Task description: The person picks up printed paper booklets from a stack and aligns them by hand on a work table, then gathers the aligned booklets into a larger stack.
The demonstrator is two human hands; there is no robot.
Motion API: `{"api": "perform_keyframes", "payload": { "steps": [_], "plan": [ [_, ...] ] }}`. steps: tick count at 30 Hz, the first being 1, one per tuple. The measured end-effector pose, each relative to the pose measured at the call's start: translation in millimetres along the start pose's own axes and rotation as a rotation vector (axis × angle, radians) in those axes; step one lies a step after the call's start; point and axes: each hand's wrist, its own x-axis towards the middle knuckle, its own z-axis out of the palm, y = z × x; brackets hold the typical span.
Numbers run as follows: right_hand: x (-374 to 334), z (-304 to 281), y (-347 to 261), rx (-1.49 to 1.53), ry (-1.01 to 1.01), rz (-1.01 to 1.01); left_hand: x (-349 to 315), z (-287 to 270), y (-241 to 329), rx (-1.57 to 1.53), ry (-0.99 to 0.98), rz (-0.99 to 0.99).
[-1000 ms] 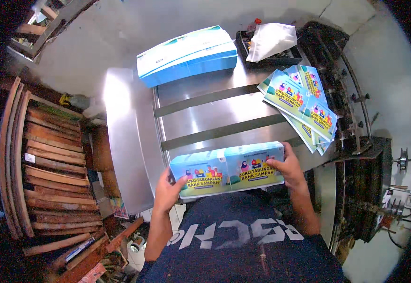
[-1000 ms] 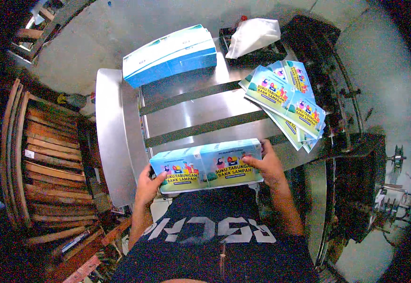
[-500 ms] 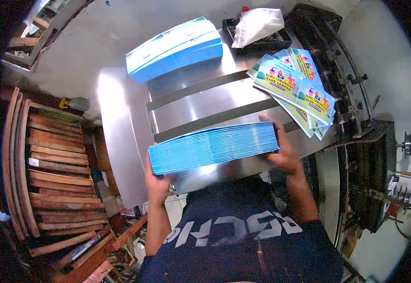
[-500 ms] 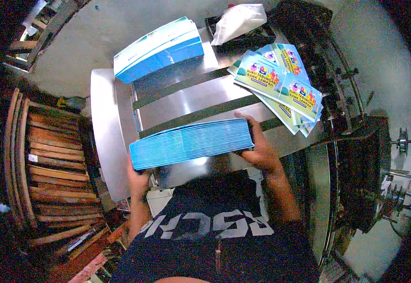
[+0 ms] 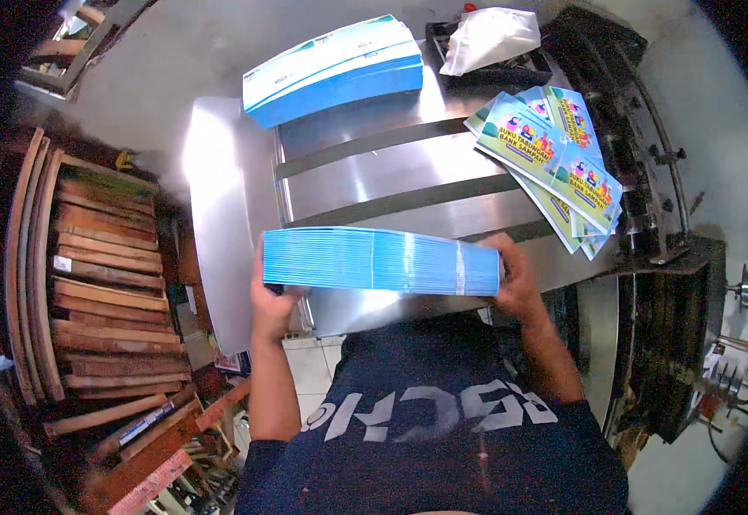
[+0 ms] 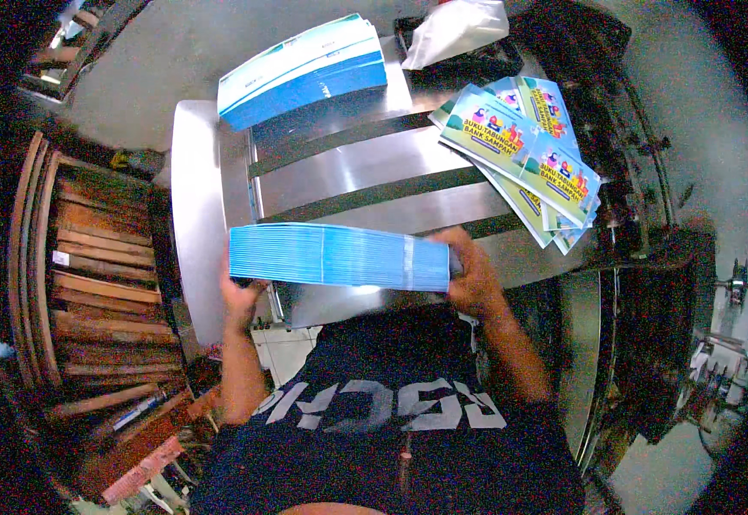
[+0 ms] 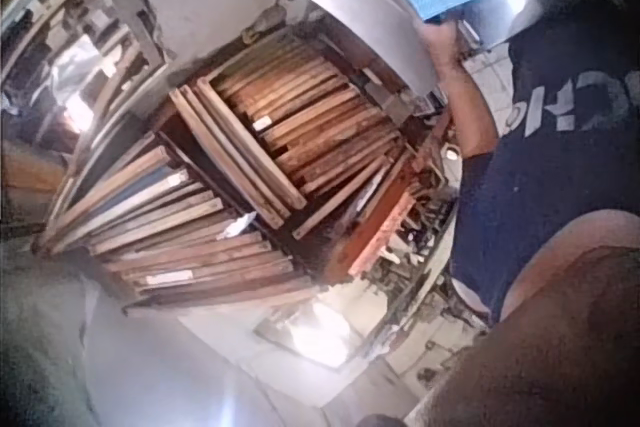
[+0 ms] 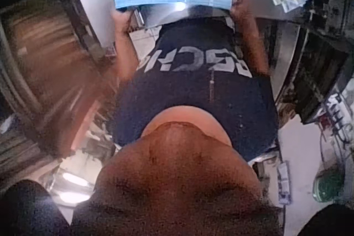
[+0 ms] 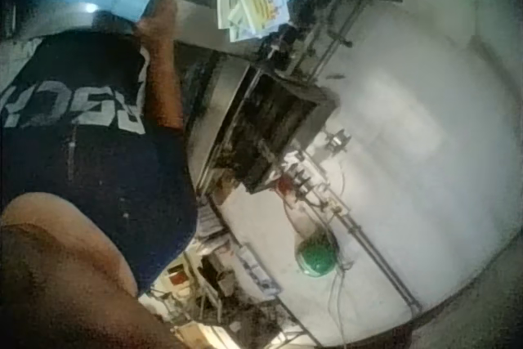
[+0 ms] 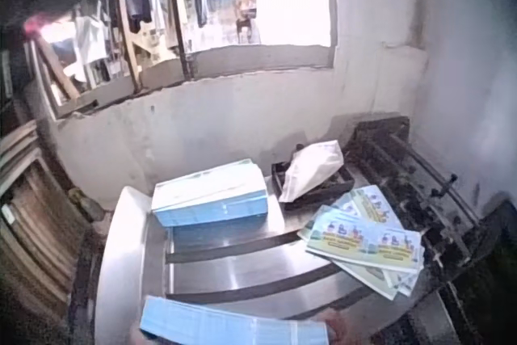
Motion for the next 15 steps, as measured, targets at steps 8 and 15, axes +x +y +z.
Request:
{"api": "perform_keyframes", "payload": {
  "steps": [8,15],
  "plan": [
    [-23,15,33,0.133,-0.015,-0.193,-7,-6,58,0.683,-0.118,0.243],
    [-15,3,29,0.050,-0.195,-0.241,-19,62,83,1.289,-0.311,0.347]
  ]
}}
